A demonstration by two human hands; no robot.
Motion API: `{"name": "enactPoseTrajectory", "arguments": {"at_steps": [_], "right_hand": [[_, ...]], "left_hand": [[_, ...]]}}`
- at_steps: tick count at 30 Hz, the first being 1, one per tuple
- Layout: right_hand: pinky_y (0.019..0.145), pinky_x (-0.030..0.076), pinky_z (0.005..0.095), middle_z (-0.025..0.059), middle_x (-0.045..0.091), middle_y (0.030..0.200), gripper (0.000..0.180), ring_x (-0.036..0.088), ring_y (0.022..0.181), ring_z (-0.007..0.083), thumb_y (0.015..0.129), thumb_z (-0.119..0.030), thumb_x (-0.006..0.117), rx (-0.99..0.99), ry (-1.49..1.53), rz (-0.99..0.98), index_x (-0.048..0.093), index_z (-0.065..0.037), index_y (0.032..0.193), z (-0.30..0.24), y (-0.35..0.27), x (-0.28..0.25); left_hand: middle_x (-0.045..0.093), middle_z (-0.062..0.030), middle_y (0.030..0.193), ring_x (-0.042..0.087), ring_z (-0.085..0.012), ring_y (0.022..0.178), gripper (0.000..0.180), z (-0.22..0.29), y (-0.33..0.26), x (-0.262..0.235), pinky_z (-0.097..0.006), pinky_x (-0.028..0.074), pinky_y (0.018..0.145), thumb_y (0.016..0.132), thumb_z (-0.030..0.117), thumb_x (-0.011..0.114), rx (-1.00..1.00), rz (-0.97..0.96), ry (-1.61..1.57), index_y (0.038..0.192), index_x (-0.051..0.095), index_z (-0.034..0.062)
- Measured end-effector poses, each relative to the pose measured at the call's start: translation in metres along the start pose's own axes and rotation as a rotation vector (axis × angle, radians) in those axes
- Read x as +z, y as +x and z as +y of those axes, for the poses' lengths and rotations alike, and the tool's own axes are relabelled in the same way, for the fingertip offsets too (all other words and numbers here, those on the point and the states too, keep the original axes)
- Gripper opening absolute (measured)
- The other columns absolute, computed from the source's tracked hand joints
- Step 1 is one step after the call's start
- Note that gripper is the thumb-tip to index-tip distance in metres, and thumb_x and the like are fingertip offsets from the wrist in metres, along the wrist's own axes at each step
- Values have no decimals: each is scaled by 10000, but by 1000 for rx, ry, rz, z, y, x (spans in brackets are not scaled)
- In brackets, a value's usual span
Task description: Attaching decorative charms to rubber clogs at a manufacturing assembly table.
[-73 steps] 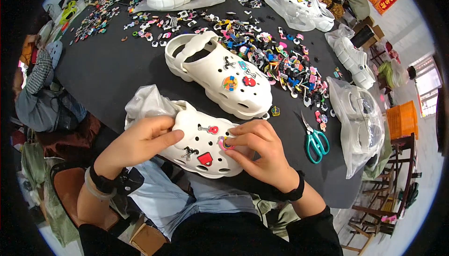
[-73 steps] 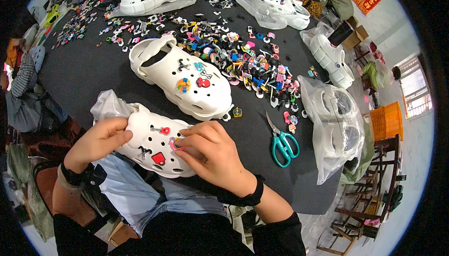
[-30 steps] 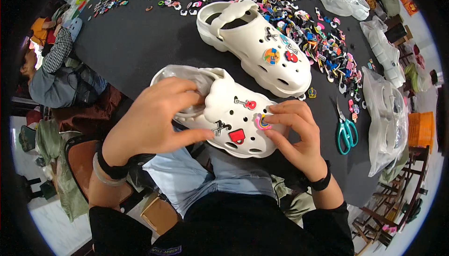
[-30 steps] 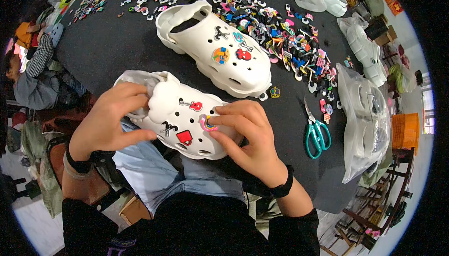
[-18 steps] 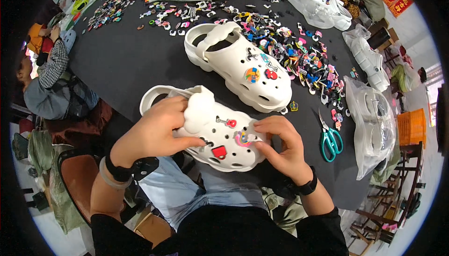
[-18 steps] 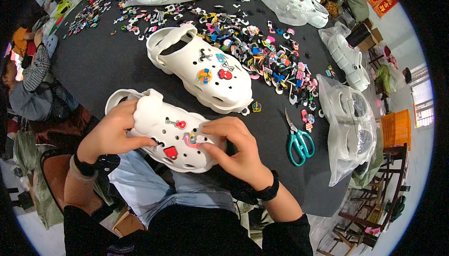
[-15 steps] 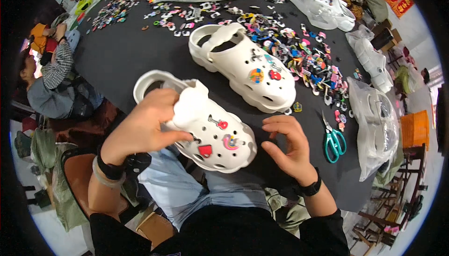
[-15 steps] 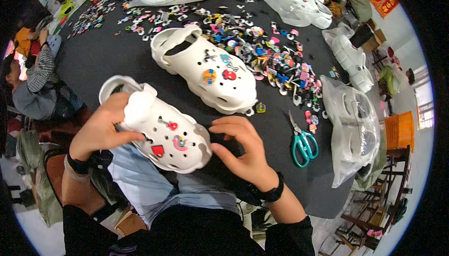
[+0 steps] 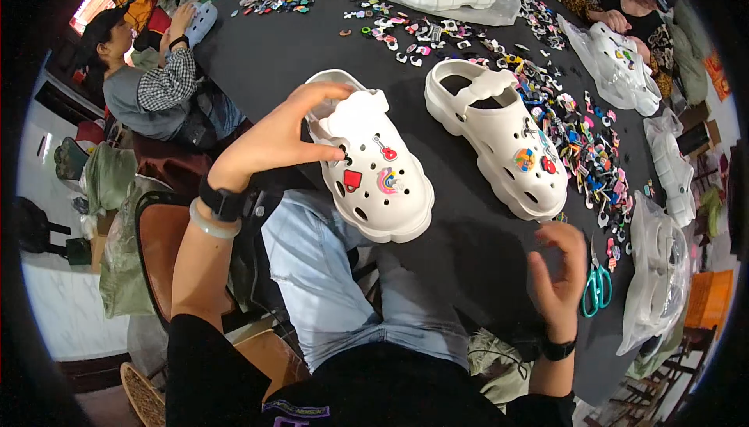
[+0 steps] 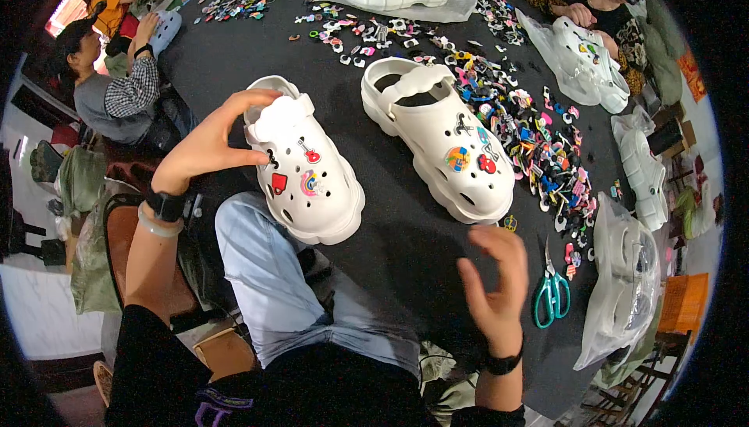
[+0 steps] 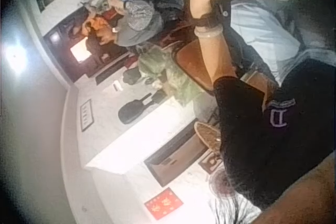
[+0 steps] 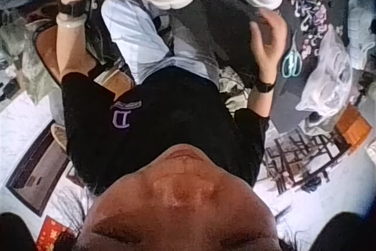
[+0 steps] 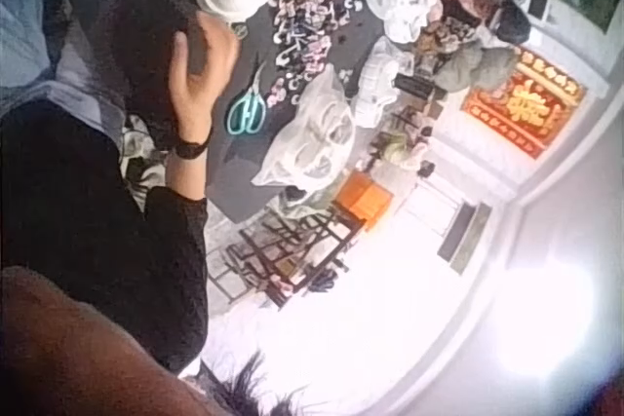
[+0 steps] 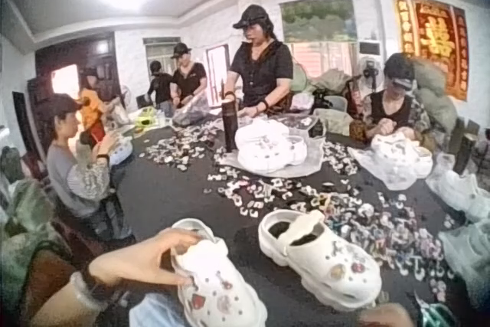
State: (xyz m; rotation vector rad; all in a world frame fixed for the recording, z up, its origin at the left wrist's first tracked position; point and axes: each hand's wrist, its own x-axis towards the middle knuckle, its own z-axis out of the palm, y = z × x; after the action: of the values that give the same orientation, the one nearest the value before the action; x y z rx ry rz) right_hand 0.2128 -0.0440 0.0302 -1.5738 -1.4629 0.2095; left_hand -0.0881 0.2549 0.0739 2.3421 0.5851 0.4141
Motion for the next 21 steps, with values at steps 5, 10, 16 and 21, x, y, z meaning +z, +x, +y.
{"name": "enactPoseTrajectory", "arguments": {"at_steps": [5, 10, 16, 21], "right_hand": [[991, 366, 351, 113, 540, 1286, 471, 503, 1161, 238, 845, -63, 655, 303, -476, 325, 501, -1, 1286, 4, -32, -75], [1044, 364, 410, 176, 504, 1327, 664, 466, 1235, 355, 744, -87, 741, 484, -757, -45, 454, -20, 1338, 28, -83, -103], [946, 446, 399, 146, 477, 1321, 795, 520, 1139, 325, 670, -90, 796, 585, -708, -71, 436, -88, 1379, 13, -81, -92], [754, 478, 302, 94, 480, 1269, 862, 521, 897, 195, 615, -51, 793, 662, -636, -38, 433, -107, 1396, 12, -82, -92]], "left_hand": [[541, -103, 1285, 479, -258, 1234, 631, 27, -30, 10, -362, 358, 1052, 704, 108, 803, 31, 318, -38, 1271, 532, 53], [563, -125, 1286, 501, -288, 1220, 517, 59, -42, 37, -432, 348, 1051, 760, 136, 729, 210, 201, 379, 1241, 570, 32], [564, -60, 1317, 494, -246, 1241, 472, 63, -40, 91, -467, 278, 1090, 805, 288, 672, 132, 211, 543, 1222, 609, 74], [582, -70, 1271, 499, -273, 1222, 476, 69, -43, 92, -489, 279, 1082, 789, 252, 694, 116, 221, 555, 1217, 604, 65]]}}
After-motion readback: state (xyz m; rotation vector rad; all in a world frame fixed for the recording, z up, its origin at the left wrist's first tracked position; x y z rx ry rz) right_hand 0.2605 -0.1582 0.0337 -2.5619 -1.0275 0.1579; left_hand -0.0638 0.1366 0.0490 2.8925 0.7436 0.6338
